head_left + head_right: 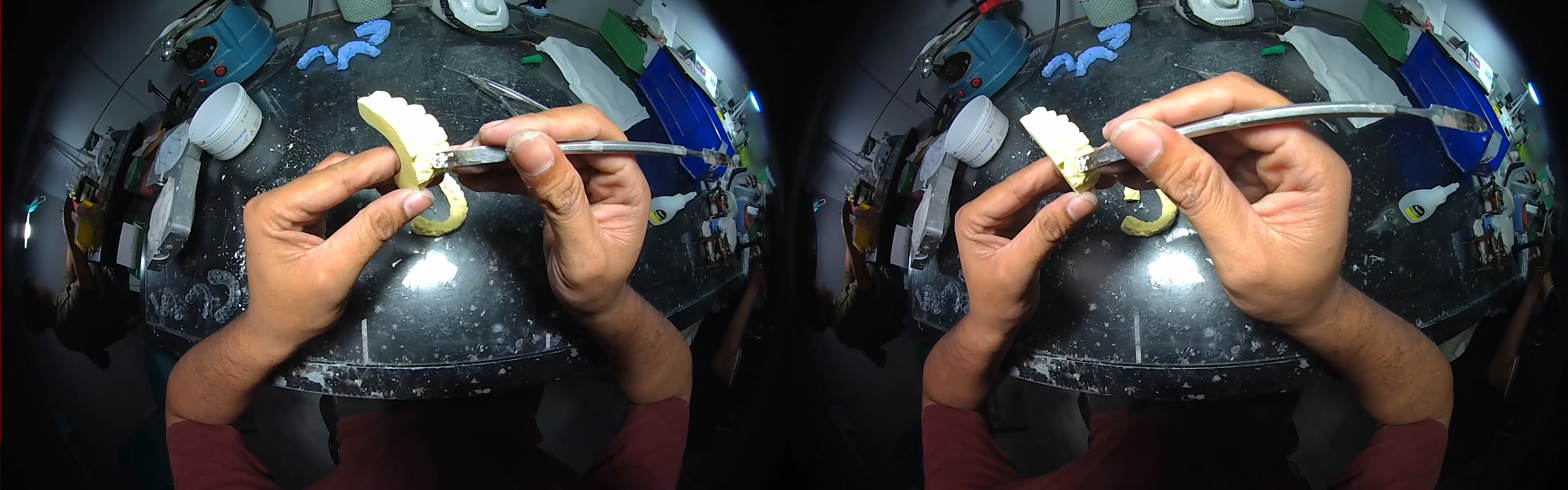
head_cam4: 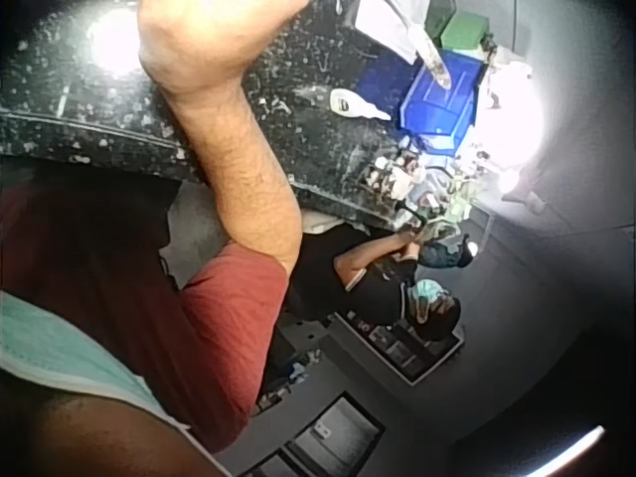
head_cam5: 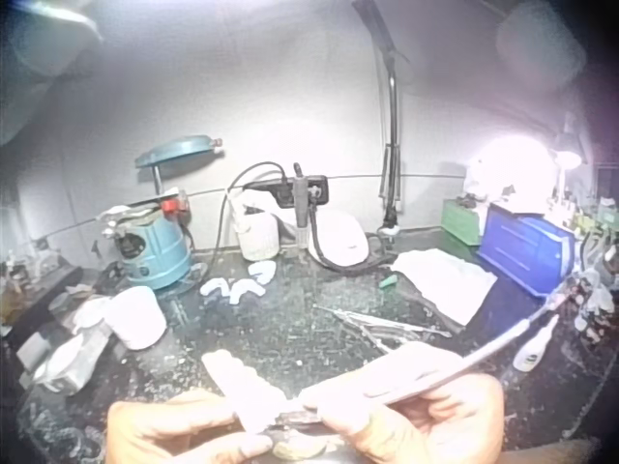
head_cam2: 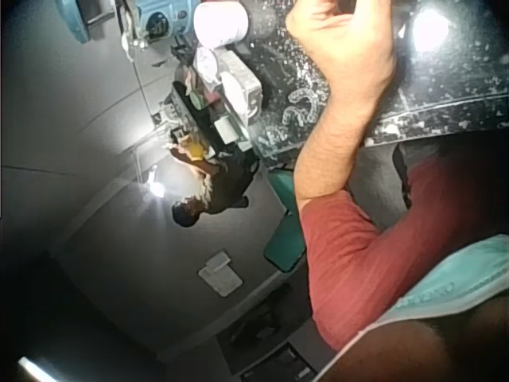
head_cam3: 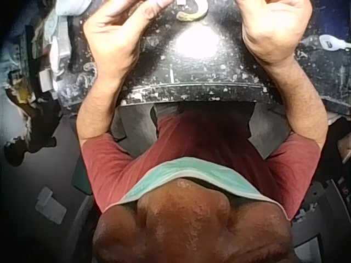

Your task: The person sits at a workbench, picks up a dental cast, and scrapes it using a metal tool.

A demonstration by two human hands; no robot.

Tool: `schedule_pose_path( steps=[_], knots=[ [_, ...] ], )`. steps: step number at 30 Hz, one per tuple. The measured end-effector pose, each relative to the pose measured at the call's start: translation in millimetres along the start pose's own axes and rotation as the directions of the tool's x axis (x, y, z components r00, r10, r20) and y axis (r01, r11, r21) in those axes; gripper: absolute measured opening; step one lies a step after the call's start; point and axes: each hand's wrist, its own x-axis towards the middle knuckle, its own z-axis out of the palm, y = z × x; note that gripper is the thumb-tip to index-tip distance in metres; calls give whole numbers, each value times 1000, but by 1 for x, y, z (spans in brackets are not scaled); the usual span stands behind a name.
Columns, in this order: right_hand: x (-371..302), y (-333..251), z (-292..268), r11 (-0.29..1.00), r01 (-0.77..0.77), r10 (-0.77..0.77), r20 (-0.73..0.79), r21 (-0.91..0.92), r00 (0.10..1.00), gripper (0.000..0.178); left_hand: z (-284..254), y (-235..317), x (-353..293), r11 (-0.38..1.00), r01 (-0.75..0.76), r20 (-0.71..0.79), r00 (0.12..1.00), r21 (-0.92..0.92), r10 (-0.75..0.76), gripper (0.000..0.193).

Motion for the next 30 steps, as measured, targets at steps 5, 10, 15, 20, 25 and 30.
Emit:
schedule_pose_path(
  steps=[5,10,15,20,25,30],
  knots=[
    [1,3,-1,1000,14,-14,4,16,1000,20,0,0,1,998,-38,-7,999,42,38,26],
    [1,4,-1,999,29,-29,10,19,1000,19,-1,2,1,998,0,6,1000,57,0,26],
    [2,3,-1,998,-52,51,21,43,998,19,-3,-1,1,998,11,-4,1000,57,-11,27],
    [0,5,1,979,-61,70,-39,194,997,21,0,0,-1,997,-38,-11,999,66,39,26],
    [2,5,2,986,-44,53,-52,158,997,21,-1,0,0,993,-75,-16,997,90,77,25],
    [3,3,2,988,-44,52,-48,150,997,21,-1,2,1,993,-75,3,997,96,75,25]
  ],
)
